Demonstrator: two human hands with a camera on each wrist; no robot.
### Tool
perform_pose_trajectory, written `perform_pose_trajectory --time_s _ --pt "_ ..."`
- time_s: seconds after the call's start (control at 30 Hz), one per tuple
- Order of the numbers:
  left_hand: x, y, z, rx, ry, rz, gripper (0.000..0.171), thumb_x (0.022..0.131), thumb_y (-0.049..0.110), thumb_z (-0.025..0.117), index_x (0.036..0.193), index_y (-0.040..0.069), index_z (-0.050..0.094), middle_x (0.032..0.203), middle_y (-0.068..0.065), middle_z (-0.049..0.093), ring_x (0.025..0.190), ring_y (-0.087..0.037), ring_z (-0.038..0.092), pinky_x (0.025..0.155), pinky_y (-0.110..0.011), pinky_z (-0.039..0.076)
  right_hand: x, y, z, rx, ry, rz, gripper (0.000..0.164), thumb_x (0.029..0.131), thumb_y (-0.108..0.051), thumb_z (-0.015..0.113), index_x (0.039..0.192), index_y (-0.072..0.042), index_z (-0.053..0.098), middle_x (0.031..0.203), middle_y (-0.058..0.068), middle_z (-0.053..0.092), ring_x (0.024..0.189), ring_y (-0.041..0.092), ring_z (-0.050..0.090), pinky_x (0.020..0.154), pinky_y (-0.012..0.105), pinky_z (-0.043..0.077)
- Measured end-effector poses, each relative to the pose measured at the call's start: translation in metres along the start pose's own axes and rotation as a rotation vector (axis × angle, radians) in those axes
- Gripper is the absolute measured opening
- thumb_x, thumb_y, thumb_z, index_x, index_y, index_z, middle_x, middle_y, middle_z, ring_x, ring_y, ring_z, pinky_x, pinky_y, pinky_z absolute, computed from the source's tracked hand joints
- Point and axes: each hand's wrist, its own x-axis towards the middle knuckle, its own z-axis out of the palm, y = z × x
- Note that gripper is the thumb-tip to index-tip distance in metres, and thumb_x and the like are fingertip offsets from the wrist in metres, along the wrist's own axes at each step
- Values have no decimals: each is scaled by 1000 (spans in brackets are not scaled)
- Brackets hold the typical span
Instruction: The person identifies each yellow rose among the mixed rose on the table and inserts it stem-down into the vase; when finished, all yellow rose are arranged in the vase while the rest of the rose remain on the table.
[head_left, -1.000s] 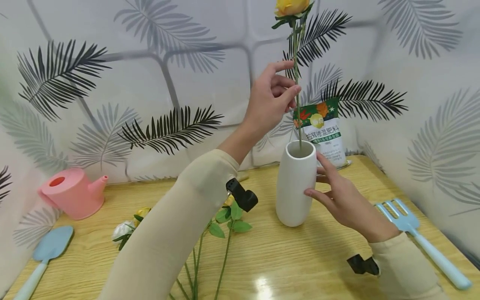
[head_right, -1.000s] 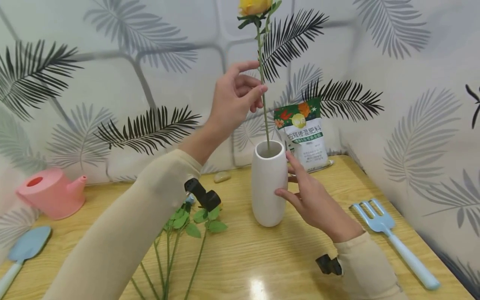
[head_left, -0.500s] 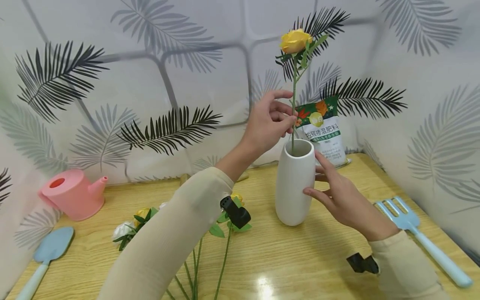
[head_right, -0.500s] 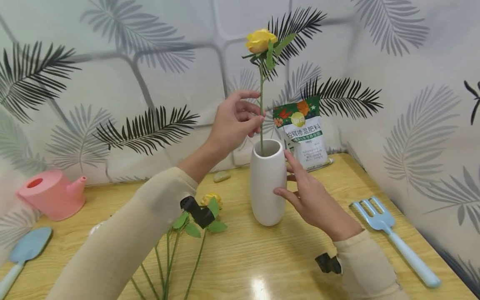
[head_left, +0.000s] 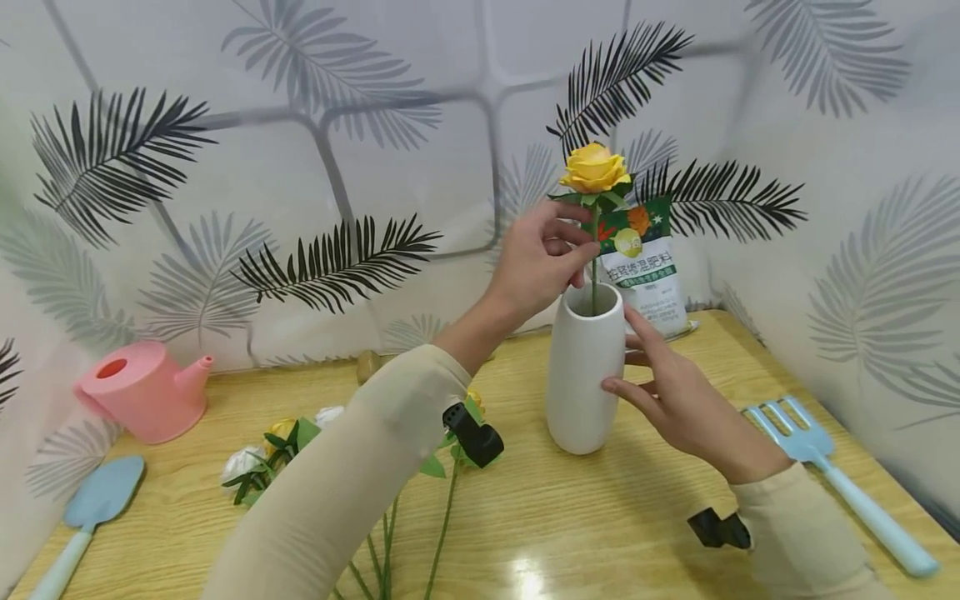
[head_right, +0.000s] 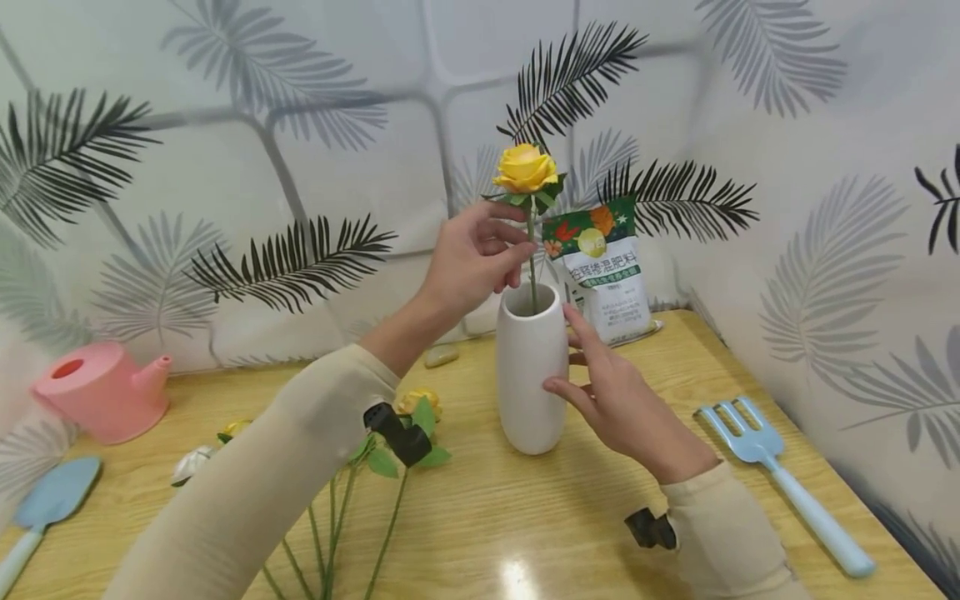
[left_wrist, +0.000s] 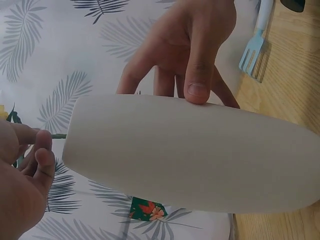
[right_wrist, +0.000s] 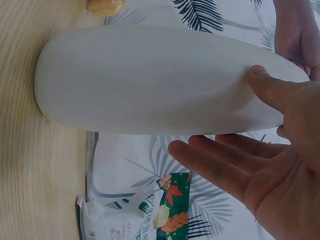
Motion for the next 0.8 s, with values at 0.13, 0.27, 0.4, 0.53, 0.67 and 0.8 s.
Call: perform_pose_trajectory --time_s 0.13,0.27,0.4,0.53,0.67,0.8 --pt "-1 -1 4 72 5 -6 26 95 3 67 121 -1 62 103 -17 70 60 -14 58 58 -23 50 -1 1 0 3 0 -5 94 93 -6 70 162 -12 7 138 31 56 115 44 66 73 39 62" --pt "-2 -3 7 205 9 27 24 94 8 70 117 2 66 108 -13 73 87 -16 68 71 -19 52 -1 0 -1 7 -8 2 94 93 -7 70 162 -11 7 138 31 56 116 44 65 74 40 62" --pt "-4 -7 7 275 -6 48 22 94 9 70 116 3 68 108 -12 74 96 -19 69 75 -17 51 -1 -1 -3 8 -28 34 93 95 -10 69 162 -12 6 141 30 54 118 44 64 75 41 62" --pt "-7 -11 6 306 -18 66 21 94 9 70 114 3 68 104 -13 76 80 -18 65 66 -16 48 -1 -1 -4 4 -34 43 92 95 -11 69 162 -11 6 142 30 53 119 44 64 76 42 62" --pt "-8 -11 7 344 -14 85 19 93 12 72 111 5 70 98 -11 78 65 -15 54 58 -17 41 -1 0 -3 0 -26 28 92 95 -10 69 162 -11 6 141 31 54 118 44 64 75 42 62" --pt "-9 -10 8 382 -8 68 19 91 14 75 108 7 71 95 -8 79 66 -14 57 58 -19 42 -1 1 -2 -1 -31 34 94 94 -10 70 163 -14 6 141 30 54 118 44 64 76 42 62"
